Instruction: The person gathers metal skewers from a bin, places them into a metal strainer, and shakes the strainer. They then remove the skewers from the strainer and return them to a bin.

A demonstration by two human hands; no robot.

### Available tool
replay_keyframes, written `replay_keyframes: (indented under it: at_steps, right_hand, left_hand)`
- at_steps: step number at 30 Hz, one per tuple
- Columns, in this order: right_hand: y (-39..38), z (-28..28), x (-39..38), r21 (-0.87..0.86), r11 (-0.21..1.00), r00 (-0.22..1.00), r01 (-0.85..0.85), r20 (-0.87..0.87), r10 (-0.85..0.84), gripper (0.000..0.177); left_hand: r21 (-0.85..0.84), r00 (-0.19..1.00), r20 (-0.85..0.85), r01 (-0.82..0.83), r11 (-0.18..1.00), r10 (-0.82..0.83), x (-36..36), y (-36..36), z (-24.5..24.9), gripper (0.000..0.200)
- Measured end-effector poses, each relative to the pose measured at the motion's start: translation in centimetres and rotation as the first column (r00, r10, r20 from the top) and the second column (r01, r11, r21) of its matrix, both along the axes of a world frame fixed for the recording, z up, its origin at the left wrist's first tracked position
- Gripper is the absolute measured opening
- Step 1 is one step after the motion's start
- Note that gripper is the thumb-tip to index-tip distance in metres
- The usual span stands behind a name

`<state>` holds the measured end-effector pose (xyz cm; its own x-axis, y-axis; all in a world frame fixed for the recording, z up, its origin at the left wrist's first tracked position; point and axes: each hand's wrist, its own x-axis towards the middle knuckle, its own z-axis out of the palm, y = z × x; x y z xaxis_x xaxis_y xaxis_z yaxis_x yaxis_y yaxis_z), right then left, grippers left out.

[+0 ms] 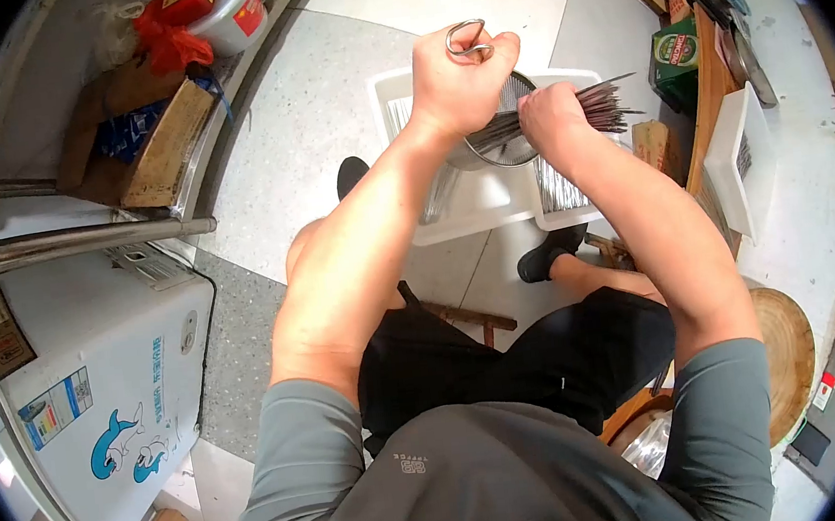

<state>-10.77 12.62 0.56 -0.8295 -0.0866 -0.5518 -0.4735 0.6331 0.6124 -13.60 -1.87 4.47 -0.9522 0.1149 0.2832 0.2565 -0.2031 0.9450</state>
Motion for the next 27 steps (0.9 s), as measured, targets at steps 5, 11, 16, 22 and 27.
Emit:
replay_keyframes:
  at_steps: [5,11,16,22,27]
  right_hand:
    - [0.6,0.7,0.0,0.008,1.000,0.999,0.017,0.034,-0.018,0.029]
    - [1.1,0.9,0.4,-0.028,0.998,0.998,0.058,-0.009,-0.058,0.033]
    - [1.3,1.6,3.0,-0.170,0.947,0.932,-0.273,-0.292,0.216,0.034]
    - [-0.5,0.1,12.1,-0.955,0.236,0.889,0.180,0.055,-0.455,0.027]
    - [3.7,-8.3,13.4,-0.804,-0.595,0.283,0.012,0.574,-0.769,0.047]
  left_hand:
    - [0.028,1.000,-0.018,0.000,1.000,0.001,-0.3,-0.1,0.0,0.032]
    - [0.010,0.998,-0.052,-0.027,1.000,0.028,-0.4,0.6,-0.4,0.033]
    - [0.061,0.999,0.025,-0.028,0.998,0.026,-0.5,1.0,-0.4,0.035]
    - [0.024,0.998,0.070,0.004,1.000,-0.006,-0.5,0.7,-0.3,0.035]
    - [-0.001,0.997,0.073,0.015,1.000,-0.015,0.0,0.9,-0.2,0.032]
